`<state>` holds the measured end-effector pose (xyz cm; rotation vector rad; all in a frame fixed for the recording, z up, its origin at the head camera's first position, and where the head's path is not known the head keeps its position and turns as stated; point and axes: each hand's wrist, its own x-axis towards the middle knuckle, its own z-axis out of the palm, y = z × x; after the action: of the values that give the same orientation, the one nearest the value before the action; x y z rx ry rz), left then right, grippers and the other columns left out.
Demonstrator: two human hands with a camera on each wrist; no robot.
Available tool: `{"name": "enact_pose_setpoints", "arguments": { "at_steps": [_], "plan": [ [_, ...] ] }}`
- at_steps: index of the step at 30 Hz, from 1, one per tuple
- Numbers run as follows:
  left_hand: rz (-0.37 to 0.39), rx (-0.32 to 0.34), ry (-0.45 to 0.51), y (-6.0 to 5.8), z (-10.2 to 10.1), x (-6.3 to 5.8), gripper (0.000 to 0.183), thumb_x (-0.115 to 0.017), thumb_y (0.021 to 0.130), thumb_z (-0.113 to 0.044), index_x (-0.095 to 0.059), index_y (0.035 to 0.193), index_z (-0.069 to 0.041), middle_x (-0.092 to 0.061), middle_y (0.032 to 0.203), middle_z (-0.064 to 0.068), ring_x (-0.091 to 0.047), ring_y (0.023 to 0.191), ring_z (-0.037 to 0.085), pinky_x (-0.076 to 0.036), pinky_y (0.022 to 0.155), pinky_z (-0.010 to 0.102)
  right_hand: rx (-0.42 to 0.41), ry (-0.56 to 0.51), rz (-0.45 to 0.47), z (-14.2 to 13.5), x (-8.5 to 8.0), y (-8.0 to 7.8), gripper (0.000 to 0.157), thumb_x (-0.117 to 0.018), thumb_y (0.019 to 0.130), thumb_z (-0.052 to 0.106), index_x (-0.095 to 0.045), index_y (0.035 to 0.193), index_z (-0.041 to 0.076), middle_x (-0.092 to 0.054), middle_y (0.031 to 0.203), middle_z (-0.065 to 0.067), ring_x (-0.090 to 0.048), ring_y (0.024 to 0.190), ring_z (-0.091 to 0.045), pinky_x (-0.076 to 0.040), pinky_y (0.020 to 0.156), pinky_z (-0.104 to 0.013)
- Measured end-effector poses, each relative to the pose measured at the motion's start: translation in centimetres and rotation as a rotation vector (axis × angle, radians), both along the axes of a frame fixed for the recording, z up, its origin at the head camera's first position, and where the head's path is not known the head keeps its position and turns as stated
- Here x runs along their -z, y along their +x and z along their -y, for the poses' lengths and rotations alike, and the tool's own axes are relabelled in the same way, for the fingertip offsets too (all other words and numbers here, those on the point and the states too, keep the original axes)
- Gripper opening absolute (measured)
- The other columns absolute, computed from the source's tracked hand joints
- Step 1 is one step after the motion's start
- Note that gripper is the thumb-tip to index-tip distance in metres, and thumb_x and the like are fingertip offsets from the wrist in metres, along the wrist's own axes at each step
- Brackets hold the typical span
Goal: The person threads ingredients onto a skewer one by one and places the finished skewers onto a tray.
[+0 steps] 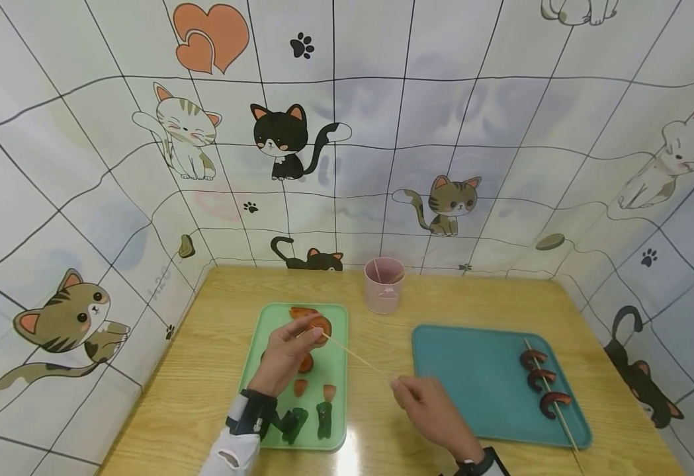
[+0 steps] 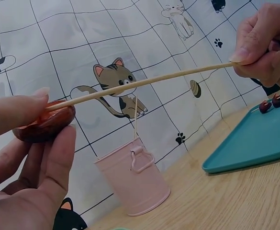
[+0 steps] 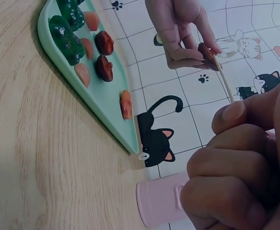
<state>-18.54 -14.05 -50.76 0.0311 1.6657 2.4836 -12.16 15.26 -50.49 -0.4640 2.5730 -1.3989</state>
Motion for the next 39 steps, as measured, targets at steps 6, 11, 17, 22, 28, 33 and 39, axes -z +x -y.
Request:
{"name": "enact_pose_setpoints", "arguments": {
  "at_steps": [6,11,17,22,28,33,39],
  "plan": [
    [0.0,-0.02,-0.005,0.0,-0.3,-0.1,0.029,-0.069,0.097,-0.007,-0.068,0.125,-0.004,-0.071,0.106,-0.003,-0.07,0.093,0.01,-0.06,0.09,0.025,-0.008,-0.033,0.025,0.4,0.4,0.0,0.053,-0.049,0.109,0.035,-0.038,0.063,0.012,-0.026,0.056,0.01,-0.021,0.049,0.0,-0.022,0.05,-0.017],
    [-0.001,-0.011,0.006,-0.1,-0.4,-0.2,0.023,-0.07,0.096,-0.008,-0.072,0.119,-0.009,-0.072,0.107,-0.004,-0.07,0.094,0.009,-0.06,0.09,0.025,-0.005,-0.041,0.054,0.7,0.6,0.0,0.054,-0.047,0.11,0.035,-0.037,0.063,0.01,-0.023,0.057,0.009,-0.019,0.049,-0.001,-0.02,0.051,-0.018],
    [0.001,0.002,0.02,-0.1,-0.3,-0.2,0.019,-0.07,0.097,-0.008,-0.075,0.112,-0.017,-0.072,0.108,-0.004,-0.07,0.095,0.008,-0.06,0.09,0.024,-0.015,-0.041,0.05,1.0,0.7,0.1,0.055,-0.047,0.11,0.038,-0.037,0.062,0.011,-0.023,0.057,0.009,-0.019,0.049,-0.001,-0.02,0.051,-0.017],
    [0.01,0.018,0.036,-0.1,-0.2,-0.1,0.016,-0.068,0.097,-0.006,-0.075,0.104,-0.018,-0.07,0.104,-0.005,-0.07,0.091,0.008,-0.06,0.09,0.025,-0.029,-0.049,0.03,1.1,0.7,0.0,0.056,-0.047,0.11,0.038,-0.037,0.062,0.011,-0.023,0.057,0.009,-0.018,0.05,0.0,-0.019,0.051,-0.016],
    [0.029,0.002,0.045,-0.1,-0.4,-0.1,0.017,-0.068,0.096,-0.003,-0.074,0.096,-0.019,-0.071,0.099,-0.006,-0.071,0.087,0.009,-0.06,0.089,0.025,-0.048,-0.068,0.032,1.1,0.9,-0.2,0.056,-0.046,0.11,0.038,-0.036,0.063,0.009,-0.023,0.058,0.009,-0.018,0.05,0.001,-0.017,0.05,-0.018],
    [0.025,0.001,0.057,-0.1,-0.6,-0.1,0.016,-0.069,0.095,-0.002,-0.073,0.094,-0.018,-0.071,0.097,-0.007,-0.07,0.085,0.009,-0.06,0.088,0.026,-0.058,-0.094,0.075,0.9,1.1,-0.3,0.057,-0.046,0.11,0.037,-0.034,0.063,0.008,-0.022,0.057,0.01,-0.019,0.048,0.0,-0.018,0.049,-0.017],
    [0.019,-0.011,0.103,-0.2,-0.8,0.3,0.015,-0.071,0.093,-0.002,-0.076,0.1,-0.015,-0.073,0.1,-0.004,-0.071,0.086,0.009,-0.061,0.086,0.025,-0.073,-0.12,0.08,0.7,1.1,-0.4,0.057,-0.047,0.11,0.036,-0.034,0.063,0.006,-0.023,0.058,0.009,-0.021,0.048,0.001,-0.018,0.047,-0.018]
  ]
}}
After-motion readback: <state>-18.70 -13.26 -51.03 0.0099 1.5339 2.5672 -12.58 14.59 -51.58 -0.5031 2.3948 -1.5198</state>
